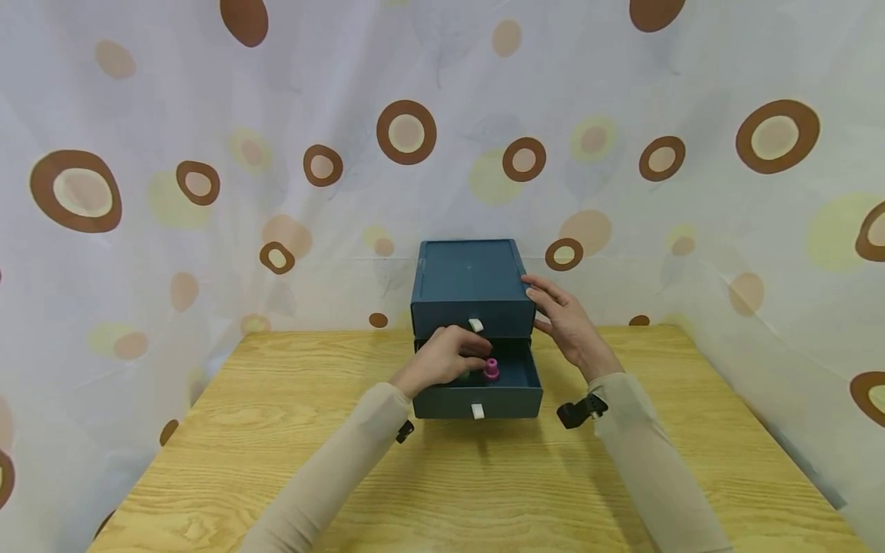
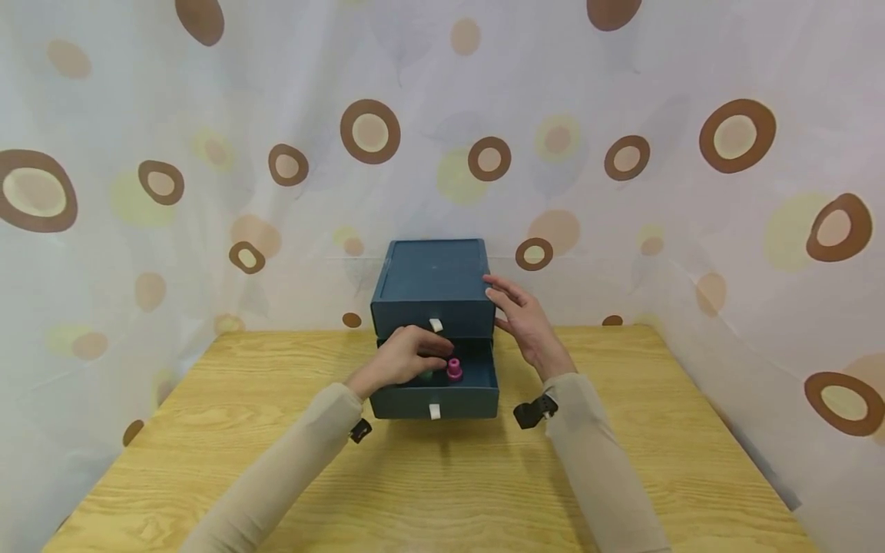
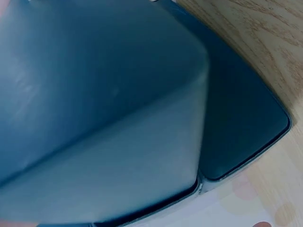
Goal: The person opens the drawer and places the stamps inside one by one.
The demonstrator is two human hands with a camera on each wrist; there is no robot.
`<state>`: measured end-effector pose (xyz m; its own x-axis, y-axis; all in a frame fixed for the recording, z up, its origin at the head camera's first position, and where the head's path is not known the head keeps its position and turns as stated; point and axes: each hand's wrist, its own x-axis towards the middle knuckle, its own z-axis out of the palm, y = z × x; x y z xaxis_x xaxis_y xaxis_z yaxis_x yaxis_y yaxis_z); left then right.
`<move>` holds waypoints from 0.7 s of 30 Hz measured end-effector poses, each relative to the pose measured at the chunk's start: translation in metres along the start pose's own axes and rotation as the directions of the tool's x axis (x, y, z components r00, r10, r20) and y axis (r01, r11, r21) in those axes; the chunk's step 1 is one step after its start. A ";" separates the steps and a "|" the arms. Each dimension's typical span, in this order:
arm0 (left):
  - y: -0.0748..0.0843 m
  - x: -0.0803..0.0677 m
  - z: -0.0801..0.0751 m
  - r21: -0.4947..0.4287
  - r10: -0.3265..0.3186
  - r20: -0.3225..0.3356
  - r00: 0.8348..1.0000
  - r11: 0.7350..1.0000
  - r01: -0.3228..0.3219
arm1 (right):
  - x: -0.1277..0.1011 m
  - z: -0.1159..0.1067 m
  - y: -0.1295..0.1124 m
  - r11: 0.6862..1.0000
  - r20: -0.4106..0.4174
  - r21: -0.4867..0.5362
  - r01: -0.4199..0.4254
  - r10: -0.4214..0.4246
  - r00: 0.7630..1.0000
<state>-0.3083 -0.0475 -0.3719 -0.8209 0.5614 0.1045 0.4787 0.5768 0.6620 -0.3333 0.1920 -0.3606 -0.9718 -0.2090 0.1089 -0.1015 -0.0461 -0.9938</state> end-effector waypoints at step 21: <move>0.001 -0.031 -0.004 -0.104 0.112 -0.299 0.948 0.983 -0.149 | 0.001 0.000 -0.002 1.000 0.016 -0.014 0.007 -0.006 1.000</move>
<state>-0.2837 -0.0666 -0.3718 -0.8174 0.4189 0.3954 0.5609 0.4220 0.7123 -0.3340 0.1918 -0.3586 -0.9676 -0.2243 0.1156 -0.1108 -0.0336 -0.9933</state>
